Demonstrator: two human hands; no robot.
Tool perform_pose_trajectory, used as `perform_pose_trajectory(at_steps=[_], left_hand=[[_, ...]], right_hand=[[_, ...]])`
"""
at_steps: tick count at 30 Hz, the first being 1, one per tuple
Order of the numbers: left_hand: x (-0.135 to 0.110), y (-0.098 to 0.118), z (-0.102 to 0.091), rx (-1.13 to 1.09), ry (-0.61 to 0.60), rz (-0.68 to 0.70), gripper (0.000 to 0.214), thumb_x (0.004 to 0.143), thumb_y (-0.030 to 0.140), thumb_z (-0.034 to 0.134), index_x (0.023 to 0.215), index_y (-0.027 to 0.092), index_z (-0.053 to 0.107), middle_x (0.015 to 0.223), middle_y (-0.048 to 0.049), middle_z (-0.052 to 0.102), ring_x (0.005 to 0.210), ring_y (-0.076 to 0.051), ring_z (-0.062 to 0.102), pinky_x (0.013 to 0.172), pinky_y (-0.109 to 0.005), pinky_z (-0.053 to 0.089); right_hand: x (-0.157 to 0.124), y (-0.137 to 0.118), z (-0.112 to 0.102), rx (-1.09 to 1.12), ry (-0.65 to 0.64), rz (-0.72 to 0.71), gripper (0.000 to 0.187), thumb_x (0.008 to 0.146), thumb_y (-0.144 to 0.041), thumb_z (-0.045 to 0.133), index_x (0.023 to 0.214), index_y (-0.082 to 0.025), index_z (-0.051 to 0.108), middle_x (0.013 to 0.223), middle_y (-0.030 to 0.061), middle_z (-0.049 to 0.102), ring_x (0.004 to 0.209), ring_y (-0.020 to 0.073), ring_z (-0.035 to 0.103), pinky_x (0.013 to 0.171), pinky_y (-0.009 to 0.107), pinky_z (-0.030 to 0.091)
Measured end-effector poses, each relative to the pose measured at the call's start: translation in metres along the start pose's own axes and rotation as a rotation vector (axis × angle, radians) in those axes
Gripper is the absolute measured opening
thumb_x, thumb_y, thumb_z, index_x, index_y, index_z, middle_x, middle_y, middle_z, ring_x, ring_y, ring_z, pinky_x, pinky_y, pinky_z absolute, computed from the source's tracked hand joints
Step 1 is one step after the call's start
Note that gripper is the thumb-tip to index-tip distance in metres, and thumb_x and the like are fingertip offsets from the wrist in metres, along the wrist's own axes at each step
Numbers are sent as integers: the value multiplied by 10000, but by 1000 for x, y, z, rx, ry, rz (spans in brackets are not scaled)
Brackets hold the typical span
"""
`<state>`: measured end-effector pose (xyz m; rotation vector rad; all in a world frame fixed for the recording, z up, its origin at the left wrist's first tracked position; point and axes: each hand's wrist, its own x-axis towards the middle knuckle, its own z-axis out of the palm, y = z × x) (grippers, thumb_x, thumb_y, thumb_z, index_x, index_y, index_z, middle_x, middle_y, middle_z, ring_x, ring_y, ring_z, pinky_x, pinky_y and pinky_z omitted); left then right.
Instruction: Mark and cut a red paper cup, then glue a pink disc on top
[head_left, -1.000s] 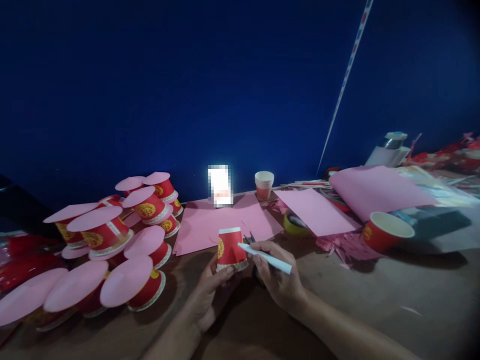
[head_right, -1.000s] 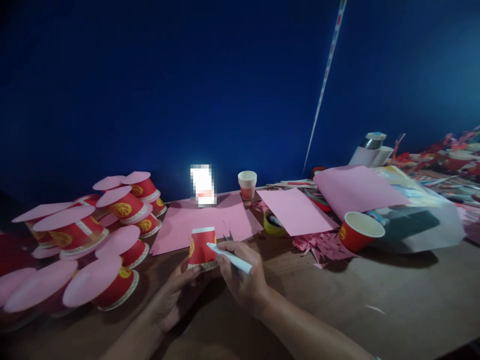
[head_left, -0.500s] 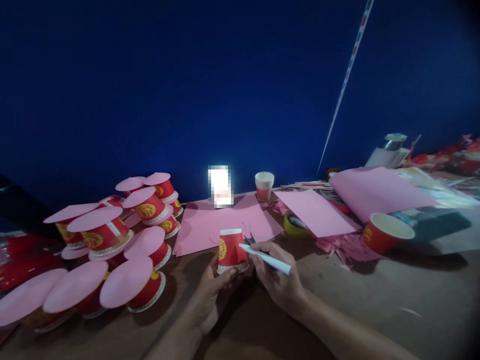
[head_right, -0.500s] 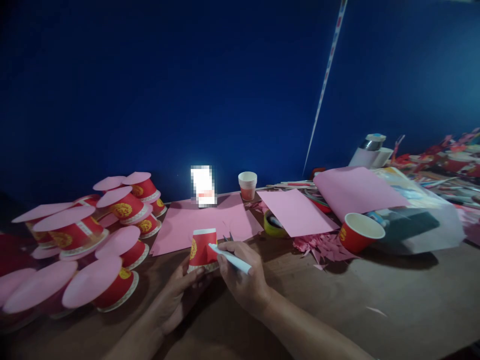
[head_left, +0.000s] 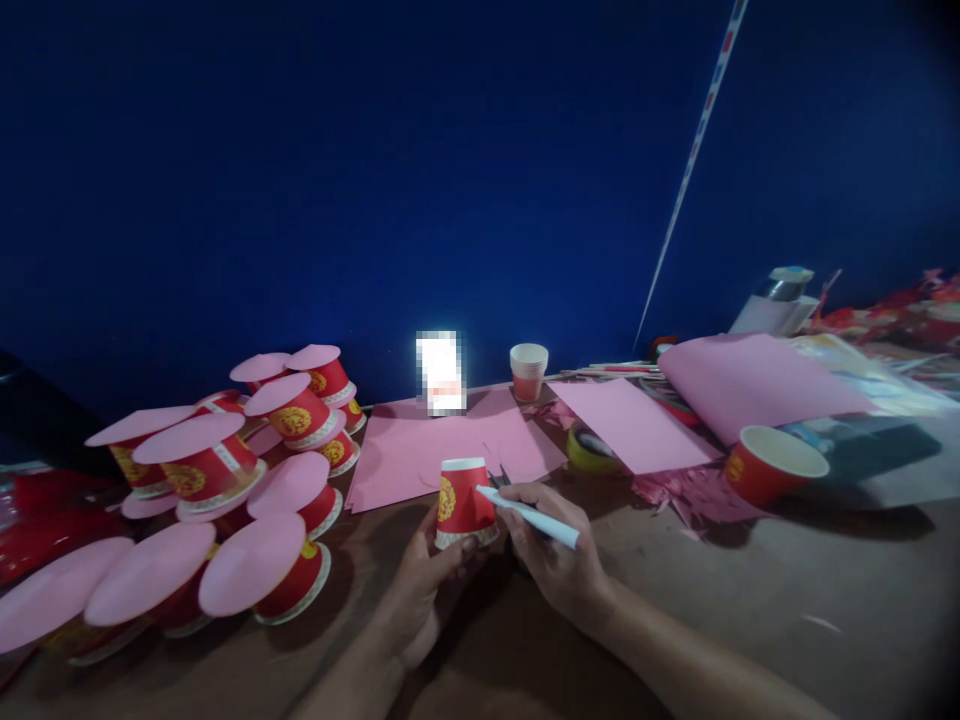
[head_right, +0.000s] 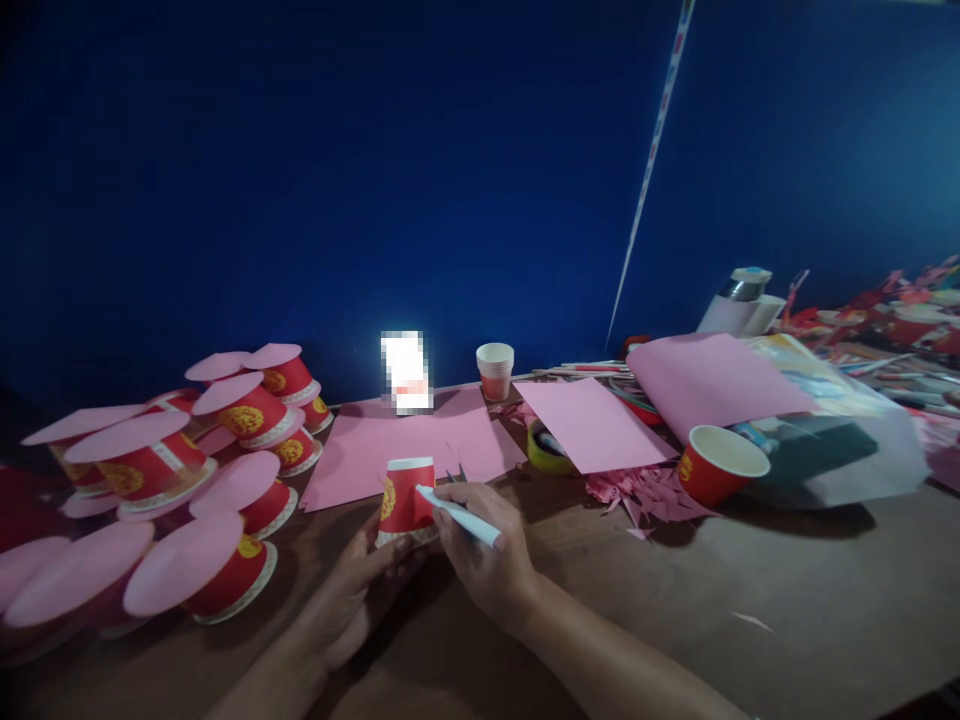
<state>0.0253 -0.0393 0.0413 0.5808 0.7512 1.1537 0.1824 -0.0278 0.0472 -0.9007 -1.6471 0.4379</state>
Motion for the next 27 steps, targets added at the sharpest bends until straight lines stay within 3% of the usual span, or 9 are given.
perform_pose_trajectory(at_steps=[7, 27], left_hand=[[0, 1, 4, 18, 21, -2, 796, 655, 113, 719, 1333, 267, 330, 1079, -76, 645, 942, -199, 621, 751, -260, 489], [-2, 3, 8, 26, 40, 3, 755, 631, 128, 735, 1296, 237, 395, 1085, -88, 644, 942, -206, 626, 792, -279, 487]], right_hand=[[2, 0, -1, 16, -16, 4, 148, 836, -155, 524, 962, -174, 598, 859, 62, 655, 767, 159, 627, 713, 266, 512], [2, 1, 0, -5, -34, 46, 139, 841, -186, 522, 958, -185, 596, 861, 56, 657, 760, 160, 627, 696, 256, 511]])
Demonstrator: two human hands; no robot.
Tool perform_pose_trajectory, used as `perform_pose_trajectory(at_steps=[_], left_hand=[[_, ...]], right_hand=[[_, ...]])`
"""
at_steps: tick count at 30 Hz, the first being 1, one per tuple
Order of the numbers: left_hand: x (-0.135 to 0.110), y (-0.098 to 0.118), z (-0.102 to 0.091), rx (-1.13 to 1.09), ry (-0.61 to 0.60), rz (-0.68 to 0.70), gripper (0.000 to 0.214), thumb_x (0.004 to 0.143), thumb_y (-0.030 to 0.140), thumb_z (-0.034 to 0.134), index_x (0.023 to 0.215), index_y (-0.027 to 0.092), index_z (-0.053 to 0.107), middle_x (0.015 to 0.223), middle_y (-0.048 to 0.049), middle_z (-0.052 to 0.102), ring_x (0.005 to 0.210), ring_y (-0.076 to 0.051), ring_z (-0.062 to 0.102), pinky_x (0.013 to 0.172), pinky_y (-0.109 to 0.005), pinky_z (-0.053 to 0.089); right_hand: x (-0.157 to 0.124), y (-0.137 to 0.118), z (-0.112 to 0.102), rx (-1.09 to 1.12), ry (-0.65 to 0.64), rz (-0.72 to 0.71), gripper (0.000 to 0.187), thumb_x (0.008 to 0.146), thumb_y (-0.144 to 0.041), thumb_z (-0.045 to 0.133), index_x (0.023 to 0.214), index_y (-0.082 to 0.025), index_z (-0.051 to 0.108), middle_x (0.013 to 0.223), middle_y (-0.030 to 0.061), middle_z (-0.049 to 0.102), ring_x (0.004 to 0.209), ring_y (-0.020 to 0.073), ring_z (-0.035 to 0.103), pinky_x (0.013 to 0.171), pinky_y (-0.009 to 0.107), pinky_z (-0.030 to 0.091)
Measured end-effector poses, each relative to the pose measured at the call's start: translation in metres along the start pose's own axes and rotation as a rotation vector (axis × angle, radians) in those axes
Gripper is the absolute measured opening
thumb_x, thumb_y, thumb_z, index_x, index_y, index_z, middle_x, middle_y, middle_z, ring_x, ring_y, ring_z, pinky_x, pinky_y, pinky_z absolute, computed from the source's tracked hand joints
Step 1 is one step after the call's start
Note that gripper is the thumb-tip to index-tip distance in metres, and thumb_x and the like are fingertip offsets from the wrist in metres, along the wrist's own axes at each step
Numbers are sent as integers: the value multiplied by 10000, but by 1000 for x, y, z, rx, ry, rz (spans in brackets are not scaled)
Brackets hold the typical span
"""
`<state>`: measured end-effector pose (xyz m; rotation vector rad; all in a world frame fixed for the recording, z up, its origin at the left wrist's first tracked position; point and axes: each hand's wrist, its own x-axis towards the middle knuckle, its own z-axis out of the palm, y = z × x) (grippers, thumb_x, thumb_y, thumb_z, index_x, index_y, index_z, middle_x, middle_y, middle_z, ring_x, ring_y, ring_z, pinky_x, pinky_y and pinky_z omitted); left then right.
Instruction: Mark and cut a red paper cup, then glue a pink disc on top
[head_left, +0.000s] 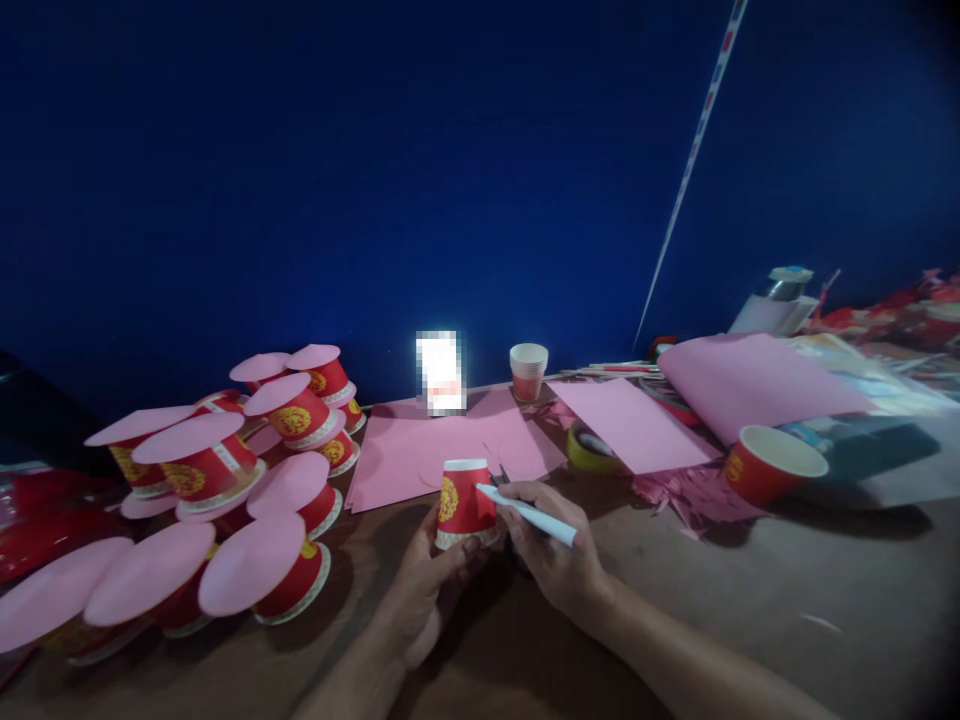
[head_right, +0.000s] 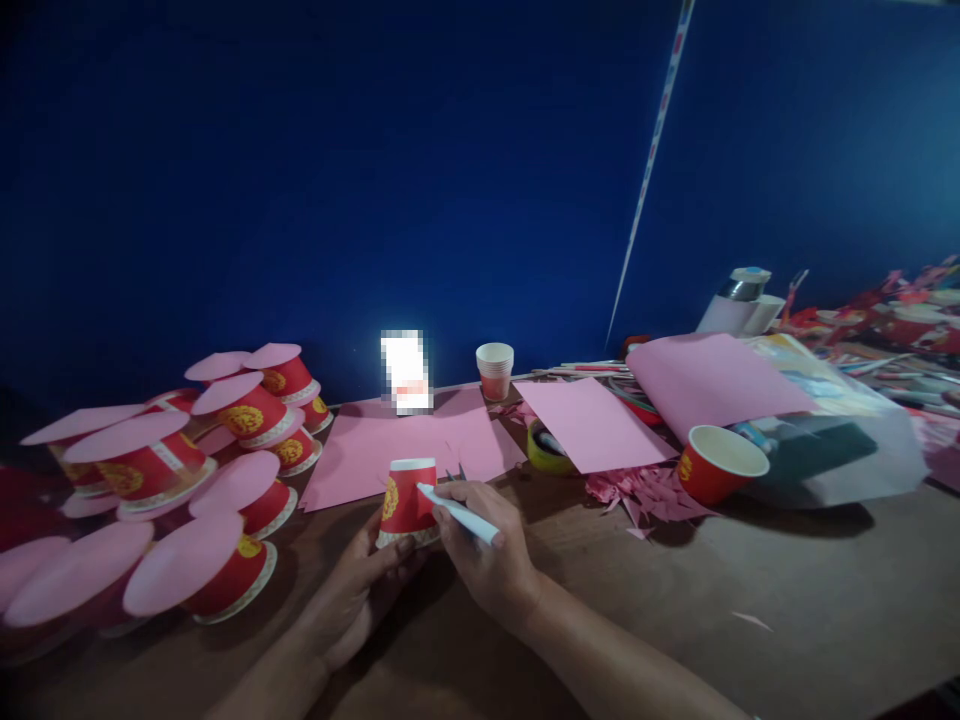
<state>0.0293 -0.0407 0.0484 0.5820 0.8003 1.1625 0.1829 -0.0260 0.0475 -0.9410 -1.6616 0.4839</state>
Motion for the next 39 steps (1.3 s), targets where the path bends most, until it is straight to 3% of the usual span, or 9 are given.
perform_pose_trajectory(at_steps=[14, 20, 39], left_hand=[[1, 0, 0, 6, -3, 4, 709, 651, 144, 724, 1283, 223, 413, 1094, -88, 642, 969, -214, 614, 835, -302, 473], [1, -1, -1, -2, 24, -9, 747, 633, 144, 741, 1292, 244, 405, 1075, -73, 651, 939, -197, 623, 813, -282, 482], [2, -1, 0, 1, 21, -2, 772, 607, 139, 757, 1288, 243, 410, 1061, -86, 651, 932, -209, 625, 747, -262, 487]], right_hand=[[1, -2, 0, -32, 7, -36, 97, 827, -186, 523, 886, -179, 601, 793, 49, 653, 717, 154, 618, 663, 253, 509], [-1, -1, -1, 5, 23, 10, 148, 848, -214, 505, 953, -167, 598, 801, 60, 660, 683, 154, 631, 607, 242, 518], [-1, 2, 0, 17, 5, 9, 149, 847, -197, 505, 963, -172, 596, 849, 70, 659, 769, 173, 628, 683, 267, 521]])
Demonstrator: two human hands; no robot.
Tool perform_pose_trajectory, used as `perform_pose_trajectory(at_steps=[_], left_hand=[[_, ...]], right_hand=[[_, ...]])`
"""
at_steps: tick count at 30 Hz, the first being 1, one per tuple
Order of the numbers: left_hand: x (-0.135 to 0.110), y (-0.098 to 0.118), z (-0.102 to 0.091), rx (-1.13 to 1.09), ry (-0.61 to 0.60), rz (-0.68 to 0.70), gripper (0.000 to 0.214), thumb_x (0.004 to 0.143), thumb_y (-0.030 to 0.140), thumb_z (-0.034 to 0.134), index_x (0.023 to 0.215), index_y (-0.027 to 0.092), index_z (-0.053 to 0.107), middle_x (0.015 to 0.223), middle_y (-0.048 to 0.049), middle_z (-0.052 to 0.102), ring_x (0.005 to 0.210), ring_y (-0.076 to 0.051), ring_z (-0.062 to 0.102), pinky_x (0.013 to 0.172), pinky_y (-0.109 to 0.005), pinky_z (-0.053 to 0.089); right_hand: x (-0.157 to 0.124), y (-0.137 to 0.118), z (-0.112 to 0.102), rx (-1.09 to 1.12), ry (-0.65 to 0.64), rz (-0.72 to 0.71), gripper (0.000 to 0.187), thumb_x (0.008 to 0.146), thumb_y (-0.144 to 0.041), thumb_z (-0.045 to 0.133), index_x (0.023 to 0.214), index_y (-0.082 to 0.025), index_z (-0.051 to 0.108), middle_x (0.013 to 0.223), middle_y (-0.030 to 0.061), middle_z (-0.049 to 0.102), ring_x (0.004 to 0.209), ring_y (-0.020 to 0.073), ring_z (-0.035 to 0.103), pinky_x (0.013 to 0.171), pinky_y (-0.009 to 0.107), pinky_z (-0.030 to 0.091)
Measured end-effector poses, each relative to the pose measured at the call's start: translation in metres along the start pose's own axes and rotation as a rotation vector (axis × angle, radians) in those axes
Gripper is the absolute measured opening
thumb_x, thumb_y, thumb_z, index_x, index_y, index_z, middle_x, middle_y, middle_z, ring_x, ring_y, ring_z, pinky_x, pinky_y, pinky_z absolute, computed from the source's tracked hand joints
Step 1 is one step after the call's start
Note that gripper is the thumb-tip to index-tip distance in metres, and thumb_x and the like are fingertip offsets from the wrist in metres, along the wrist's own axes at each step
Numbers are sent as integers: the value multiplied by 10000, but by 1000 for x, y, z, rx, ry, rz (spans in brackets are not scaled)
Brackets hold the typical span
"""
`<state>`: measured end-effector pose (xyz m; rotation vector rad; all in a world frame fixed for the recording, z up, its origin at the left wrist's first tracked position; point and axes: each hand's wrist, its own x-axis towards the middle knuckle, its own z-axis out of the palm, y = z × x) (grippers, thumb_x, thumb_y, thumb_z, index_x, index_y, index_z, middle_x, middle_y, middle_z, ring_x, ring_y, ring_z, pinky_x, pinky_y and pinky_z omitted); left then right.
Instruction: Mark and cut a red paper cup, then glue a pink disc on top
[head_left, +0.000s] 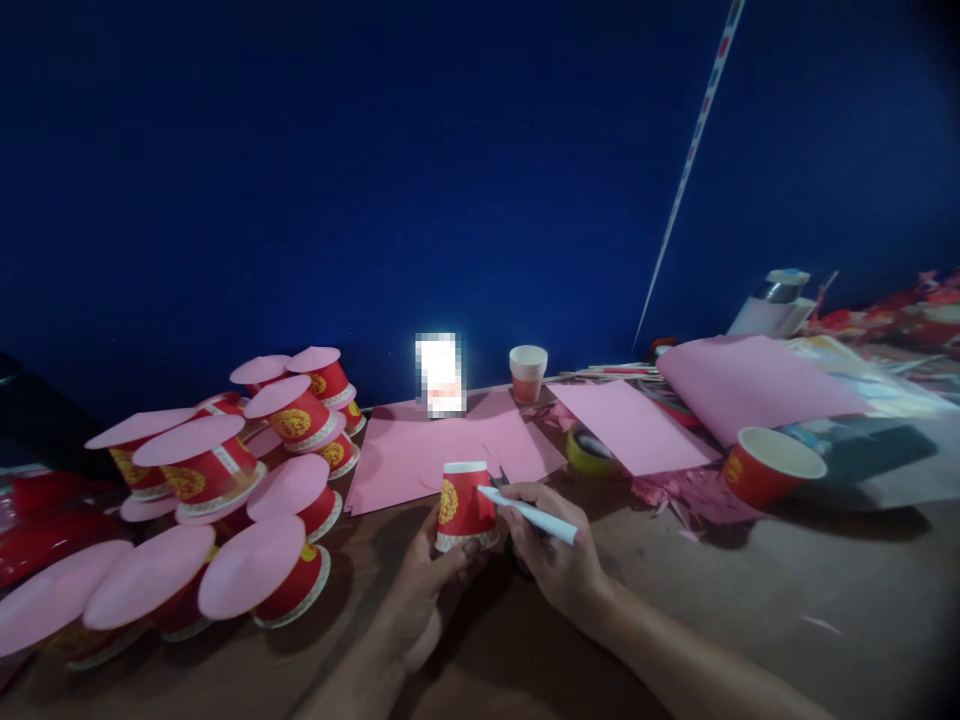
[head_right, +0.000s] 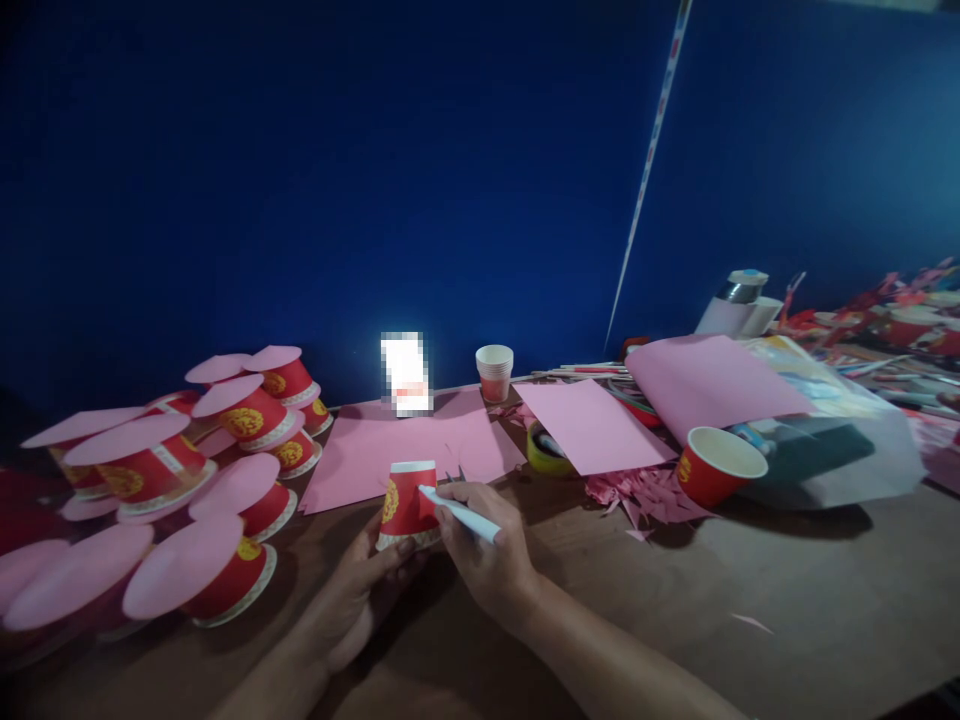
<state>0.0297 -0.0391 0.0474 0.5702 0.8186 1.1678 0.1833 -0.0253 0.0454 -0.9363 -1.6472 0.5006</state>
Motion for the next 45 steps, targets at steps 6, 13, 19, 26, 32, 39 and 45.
perform_pose_trajectory(at_steps=[6, 13, 19, 26, 32, 39, 45], left_hand=[[-1, 1, 1, -4, 3, -11, 766, 609, 136, 755, 1285, 252, 414, 1058, -73, 656, 924, -198, 630, 776, -266, 484], [-3, 1, 2, 0, 19, -8, 761, 607, 142, 758, 1281, 256, 425, 1040, -66, 667, 910, -195, 634, 768, -267, 483], [-3, 1, 2, -6, 17, -8, 743, 622, 139, 744, 1281, 258, 422, 1088, -72, 648, 961, -210, 614, 785, -284, 476], [-3, 1, 1, -8, -3, -8, 753, 624, 144, 745, 1290, 255, 412, 1094, -76, 643, 966, -213, 610, 802, -294, 473], [-2, 0, 1, -7, -26, 7, 782, 628, 141, 743, 1313, 244, 380, 1084, -85, 646, 969, -221, 610, 796, -294, 474], [0, -1, -1, -14, -31, 3, 740, 657, 126, 718, 1307, 241, 384, 1100, -87, 641, 963, -205, 612, 801, -286, 476], [0, -1, -1, -14, -22, 0, 708, 644, 131, 728, 1277, 221, 422, 1096, -92, 643, 958, -213, 620, 803, -284, 479]], right_hand=[[2, -3, -1, -13, 17, -29, 145, 855, -216, 495, 940, -177, 606, 845, 68, 666, 750, 169, 633, 679, 267, 522], [1, -1, -1, -21, 13, -28, 138, 843, -191, 509, 944, -181, 603, 851, 68, 662, 773, 175, 631, 701, 271, 520], [2, -1, -1, -14, 13, -14, 130, 844, -199, 509, 932, -180, 603, 848, 67, 664, 769, 176, 635, 660, 260, 523], [-1, 1, 0, -1, -3, 17, 147, 847, -202, 503, 962, -176, 592, 834, 68, 657, 738, 169, 632, 584, 233, 512], [0, 1, 0, -12, 4, 12, 134, 847, -200, 502, 941, -174, 594, 816, 59, 653, 725, 161, 625, 630, 244, 509], [1, -1, -1, -41, -4, -14, 127, 846, -189, 500, 927, -176, 596, 804, 49, 649, 723, 155, 618, 673, 250, 501], [3, -5, -2, -53, 24, -46, 97, 829, -177, 524, 884, -170, 604, 760, 35, 643, 688, 142, 608, 663, 238, 489]])
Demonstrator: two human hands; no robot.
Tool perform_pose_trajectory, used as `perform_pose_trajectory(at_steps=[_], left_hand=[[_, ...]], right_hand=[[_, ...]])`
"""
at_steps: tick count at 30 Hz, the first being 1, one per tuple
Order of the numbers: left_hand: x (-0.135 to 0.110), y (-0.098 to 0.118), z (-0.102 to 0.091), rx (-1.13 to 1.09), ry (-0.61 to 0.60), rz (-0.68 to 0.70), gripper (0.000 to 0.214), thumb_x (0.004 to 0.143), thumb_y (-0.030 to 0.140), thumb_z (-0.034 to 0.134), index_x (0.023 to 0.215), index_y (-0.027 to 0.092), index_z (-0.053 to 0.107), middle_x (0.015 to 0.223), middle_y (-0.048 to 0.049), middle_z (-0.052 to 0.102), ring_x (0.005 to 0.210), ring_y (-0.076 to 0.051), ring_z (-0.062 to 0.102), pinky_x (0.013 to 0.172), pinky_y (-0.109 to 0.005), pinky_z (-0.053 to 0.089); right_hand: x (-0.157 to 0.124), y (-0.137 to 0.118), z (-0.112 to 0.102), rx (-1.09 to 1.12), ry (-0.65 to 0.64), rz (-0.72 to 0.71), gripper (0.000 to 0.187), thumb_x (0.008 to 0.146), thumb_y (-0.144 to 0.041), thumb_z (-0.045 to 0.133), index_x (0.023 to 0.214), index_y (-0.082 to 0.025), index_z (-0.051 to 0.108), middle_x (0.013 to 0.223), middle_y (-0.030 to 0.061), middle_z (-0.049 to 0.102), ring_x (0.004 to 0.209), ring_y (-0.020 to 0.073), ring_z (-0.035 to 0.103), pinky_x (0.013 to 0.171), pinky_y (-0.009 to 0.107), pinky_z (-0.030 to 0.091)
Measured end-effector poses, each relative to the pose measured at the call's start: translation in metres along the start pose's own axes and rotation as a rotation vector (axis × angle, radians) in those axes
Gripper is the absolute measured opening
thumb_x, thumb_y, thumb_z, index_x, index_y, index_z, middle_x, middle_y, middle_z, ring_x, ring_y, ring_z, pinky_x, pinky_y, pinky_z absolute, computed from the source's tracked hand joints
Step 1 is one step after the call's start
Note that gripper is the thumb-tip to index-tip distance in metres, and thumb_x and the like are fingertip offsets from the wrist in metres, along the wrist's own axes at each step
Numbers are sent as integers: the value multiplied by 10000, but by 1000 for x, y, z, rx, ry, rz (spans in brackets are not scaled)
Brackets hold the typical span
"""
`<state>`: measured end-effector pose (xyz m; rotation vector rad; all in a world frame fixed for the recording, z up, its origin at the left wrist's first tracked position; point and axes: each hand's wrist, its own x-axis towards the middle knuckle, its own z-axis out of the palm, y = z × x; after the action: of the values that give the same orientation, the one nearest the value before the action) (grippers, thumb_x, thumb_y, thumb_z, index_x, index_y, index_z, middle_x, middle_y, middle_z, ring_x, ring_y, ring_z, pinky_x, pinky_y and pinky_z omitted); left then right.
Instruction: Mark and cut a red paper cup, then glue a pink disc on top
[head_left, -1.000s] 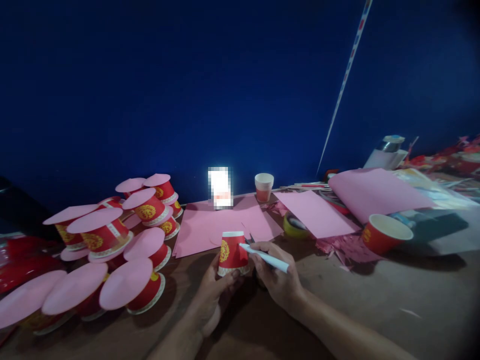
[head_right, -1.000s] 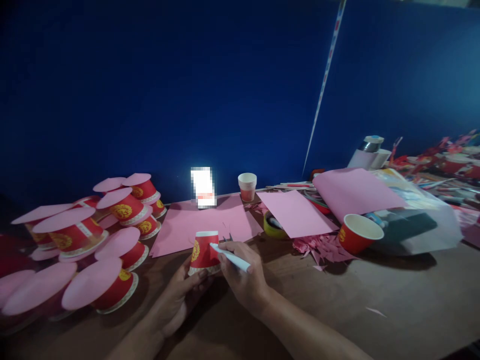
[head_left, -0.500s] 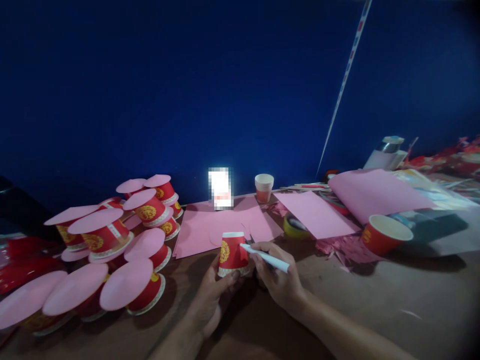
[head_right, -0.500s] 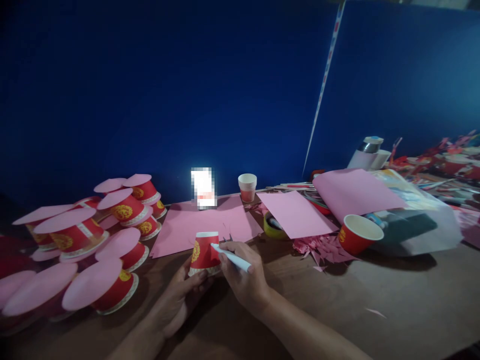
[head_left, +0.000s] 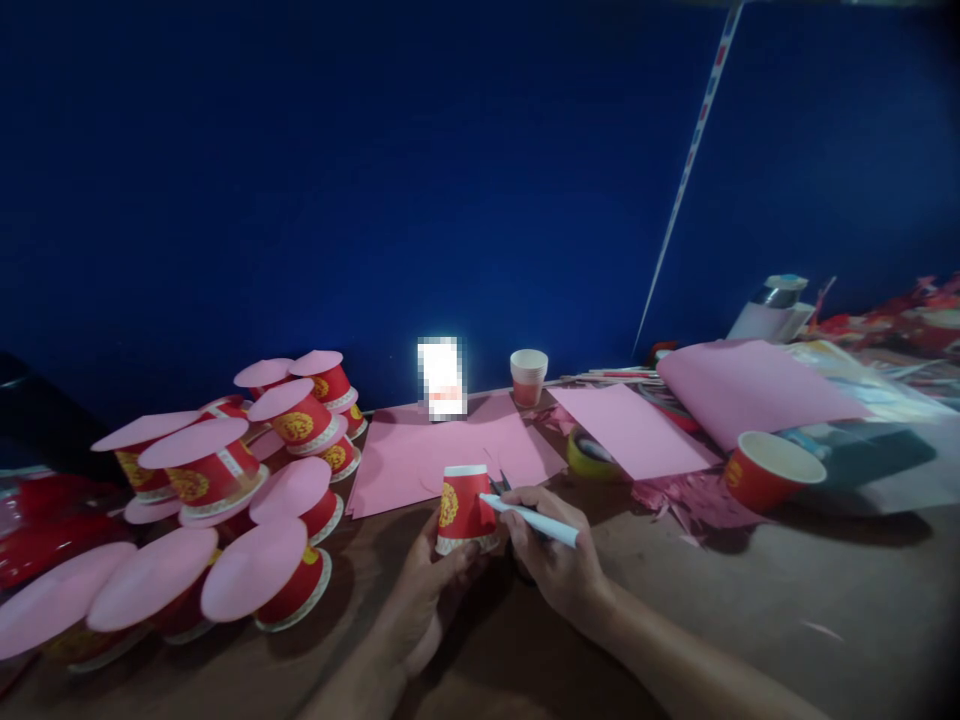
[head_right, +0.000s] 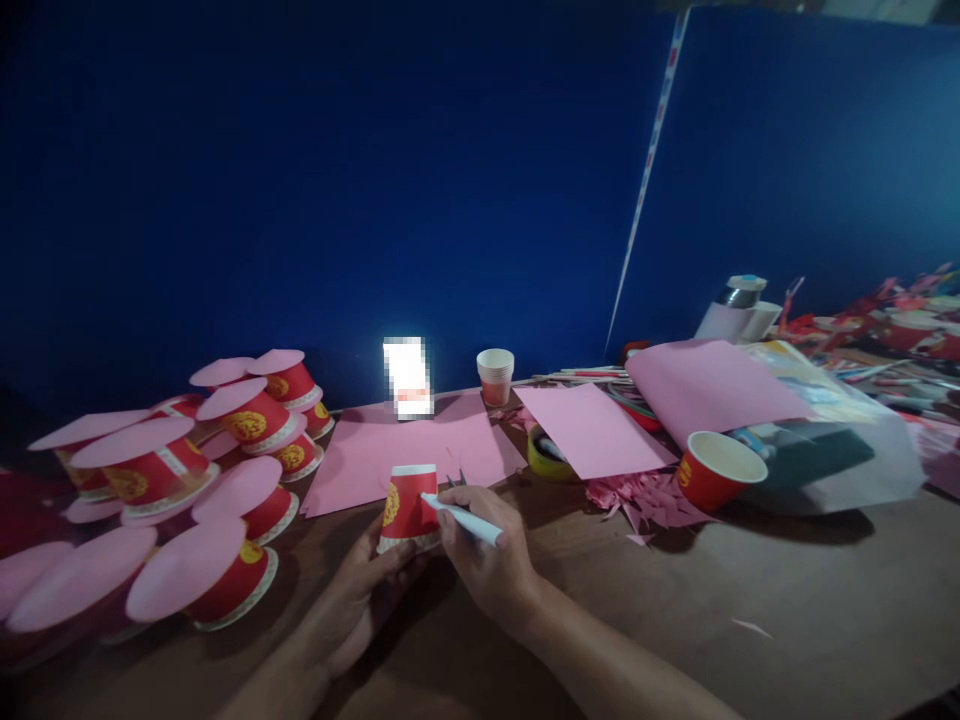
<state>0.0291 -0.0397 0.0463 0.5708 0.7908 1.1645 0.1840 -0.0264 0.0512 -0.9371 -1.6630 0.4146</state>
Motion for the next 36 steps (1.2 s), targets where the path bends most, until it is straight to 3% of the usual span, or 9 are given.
perform_pose_trajectory(at_steps=[8, 18, 26, 36], left_hand=[[2, -2, -1, -3, 21, -4, 743, 586, 161, 774, 1251, 210, 447, 1066, -99, 654, 930, -227, 632, 798, -312, 490], [1, 0, 3, 10, 0, 11, 715, 634, 140, 737, 1268, 201, 414, 1046, -103, 651, 912, -215, 634, 799, -315, 492], [0, -2, 0, -18, 37, 23, 805, 645, 113, 721, 1317, 267, 304, 1123, -88, 613, 956, -211, 621, 826, -327, 484], [-1, 0, 1, -30, 40, 30, 791, 609, 130, 748, 1290, 262, 369, 1095, -67, 625, 920, -188, 622, 808, -292, 483]], right_hand=[[-3, 0, 2, 13, -8, -12, 93, 821, -174, 531, 885, -177, 598, 759, 32, 635, 682, 140, 602, 658, 246, 485], [-4, 2, 2, 19, 11, -22, 117, 812, -142, 539, 906, -190, 591, 771, 24, 634, 697, 139, 605, 669, 245, 487], [-4, 2, 3, 17, 17, -31, 124, 817, -138, 529, 917, -178, 591, 797, 43, 634, 729, 152, 610, 693, 263, 499], [-1, 1, 2, 71, -26, -10, 197, 842, -159, 511, 1018, -191, 594, 917, 68, 638, 828, 173, 609, 753, 296, 501]])
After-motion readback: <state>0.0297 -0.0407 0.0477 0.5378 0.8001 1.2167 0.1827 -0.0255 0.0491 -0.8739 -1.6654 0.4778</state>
